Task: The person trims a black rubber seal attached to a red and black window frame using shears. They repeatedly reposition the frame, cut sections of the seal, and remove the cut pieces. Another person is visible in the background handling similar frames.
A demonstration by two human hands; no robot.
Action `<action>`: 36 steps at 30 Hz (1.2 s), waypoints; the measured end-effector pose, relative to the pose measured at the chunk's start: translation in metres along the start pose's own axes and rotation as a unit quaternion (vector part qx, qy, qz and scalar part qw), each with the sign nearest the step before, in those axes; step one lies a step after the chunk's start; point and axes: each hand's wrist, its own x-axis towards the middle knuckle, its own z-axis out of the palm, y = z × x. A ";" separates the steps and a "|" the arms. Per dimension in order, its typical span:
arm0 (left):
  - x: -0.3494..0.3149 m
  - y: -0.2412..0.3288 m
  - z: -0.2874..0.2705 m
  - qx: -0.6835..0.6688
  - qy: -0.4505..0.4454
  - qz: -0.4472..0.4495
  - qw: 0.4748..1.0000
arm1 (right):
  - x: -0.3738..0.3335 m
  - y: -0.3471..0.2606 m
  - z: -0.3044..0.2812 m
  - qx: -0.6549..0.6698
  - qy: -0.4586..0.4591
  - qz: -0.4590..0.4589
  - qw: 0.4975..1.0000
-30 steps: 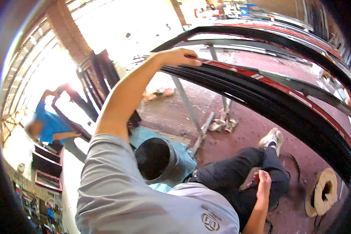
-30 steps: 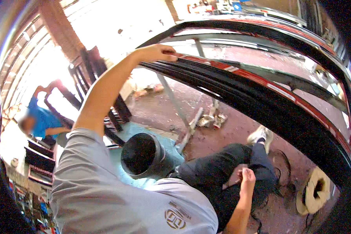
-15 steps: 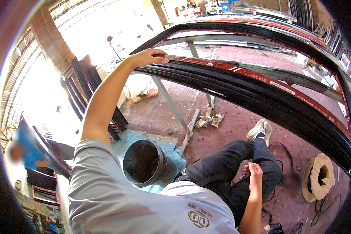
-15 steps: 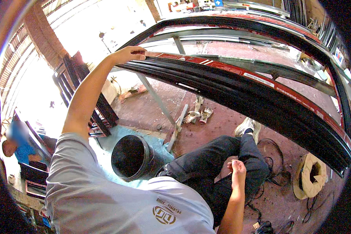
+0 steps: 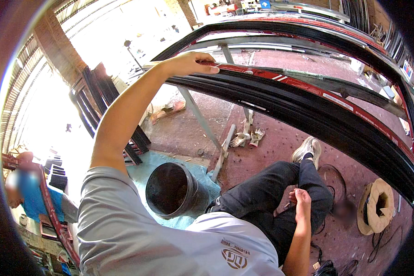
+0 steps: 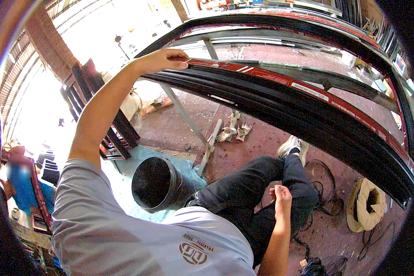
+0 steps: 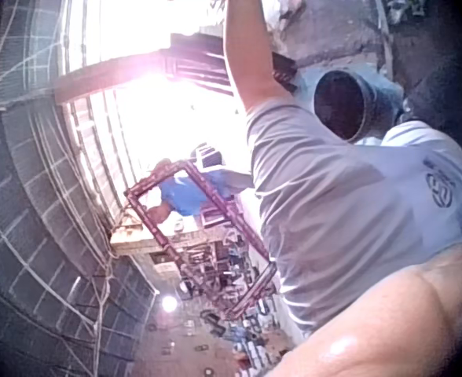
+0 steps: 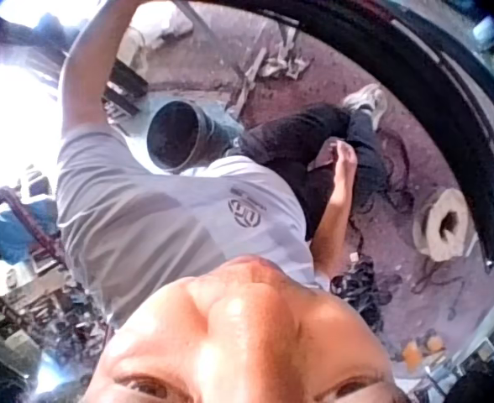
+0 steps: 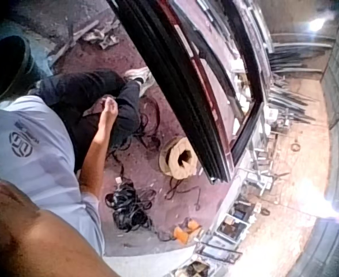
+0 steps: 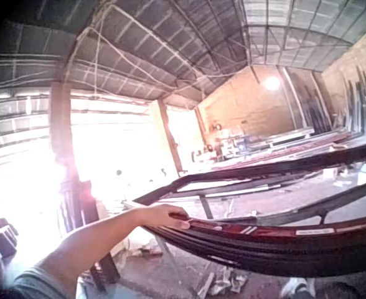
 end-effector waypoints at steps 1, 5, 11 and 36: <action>0.001 -0.002 0.000 -0.010 0.002 0.007 1.000 | 0.001 0.001 -0.001 -0.004 0.000 -0.002 1.000; -0.009 -0.054 -0.015 0.000 0.034 -0.039 0.999 | -0.003 0.002 0.002 0.009 -0.009 -0.001 1.000; -0.007 -0.067 -0.011 -0.026 0.041 -0.021 0.999 | -0.003 0.000 -0.002 0.001 -0.006 0.009 1.000; -0.006 -0.056 0.005 -0.039 0.115 0.034 0.992 | 0.002 0.004 0.002 -0.016 -0.001 0.011 1.000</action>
